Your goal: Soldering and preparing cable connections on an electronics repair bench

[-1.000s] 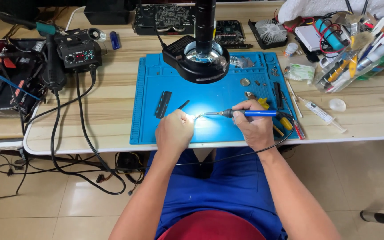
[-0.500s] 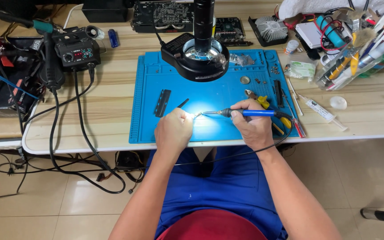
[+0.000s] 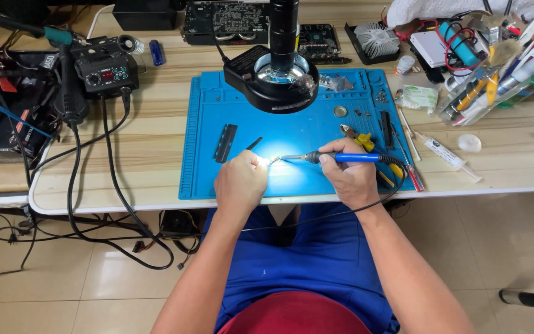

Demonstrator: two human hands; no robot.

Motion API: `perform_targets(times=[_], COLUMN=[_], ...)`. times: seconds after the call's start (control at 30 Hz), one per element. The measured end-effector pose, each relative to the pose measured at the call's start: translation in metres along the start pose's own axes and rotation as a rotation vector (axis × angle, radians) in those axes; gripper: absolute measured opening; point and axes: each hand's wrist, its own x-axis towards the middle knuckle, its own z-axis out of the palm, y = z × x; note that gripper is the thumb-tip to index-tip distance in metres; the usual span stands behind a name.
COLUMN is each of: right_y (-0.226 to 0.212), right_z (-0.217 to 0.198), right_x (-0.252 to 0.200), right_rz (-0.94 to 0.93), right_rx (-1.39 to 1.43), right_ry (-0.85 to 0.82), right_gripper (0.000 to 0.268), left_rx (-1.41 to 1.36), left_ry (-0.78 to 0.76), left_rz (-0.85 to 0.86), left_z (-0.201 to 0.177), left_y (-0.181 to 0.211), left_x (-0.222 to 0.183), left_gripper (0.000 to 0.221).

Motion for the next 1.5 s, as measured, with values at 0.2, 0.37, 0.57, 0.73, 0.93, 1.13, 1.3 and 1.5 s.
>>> perform_targets(times=[0.2, 0.37, 0.57, 0.73, 0.93, 1.13, 1.3, 1.5], right_y=[0.005, 0.001, 0.001, 0.003, 0.002, 0.002, 0.008, 0.010], right_z=[-0.001, 0.000, 0.000, 0.001, 0.001, 0.001, 0.001, 0.001], right_x=[0.001, 0.000, 0.000, 0.001, 0.002, 0.003, 0.002, 0.002], right_rz=[0.001, 0.009, 0.013, 0.023, 0.059, 0.084, 0.103, 0.117], right_rx=[-0.003, -0.002, -0.022, -0.042, -0.076, -0.046, -0.075, -0.090], right_ry=[-0.014, -0.019, -0.014, 0.000, 0.004, 0.021, 0.017, 0.012], right_gripper=[0.009, 0.009, 0.009, 0.009, 0.011, 0.011, 0.010, 0.010], left_rx=[-0.005, -0.009, 0.006, 0.020, 0.013, 0.003, -0.012, -0.041], left_ry=[0.013, 0.011, -0.004, -0.012, -0.041, -0.037, -0.048, -0.048], left_rz=[0.009, 0.019, 0.011, 0.008, -0.032, -0.057, -0.092, -0.092], left_z=[0.004, 0.002, -0.001, -0.003, 0.000, -0.002, 0.004, 0.004], left_y=[-0.005, -0.003, 0.000, 0.001, -0.002, 0.000, -0.006, -0.010], left_x=[0.002, 0.001, 0.000, 0.000, 0.004, 0.005, 0.008, 0.012], left_gripper=[0.023, 0.023, 0.025, 0.026, 0.026, 0.025, 0.029, 0.025])
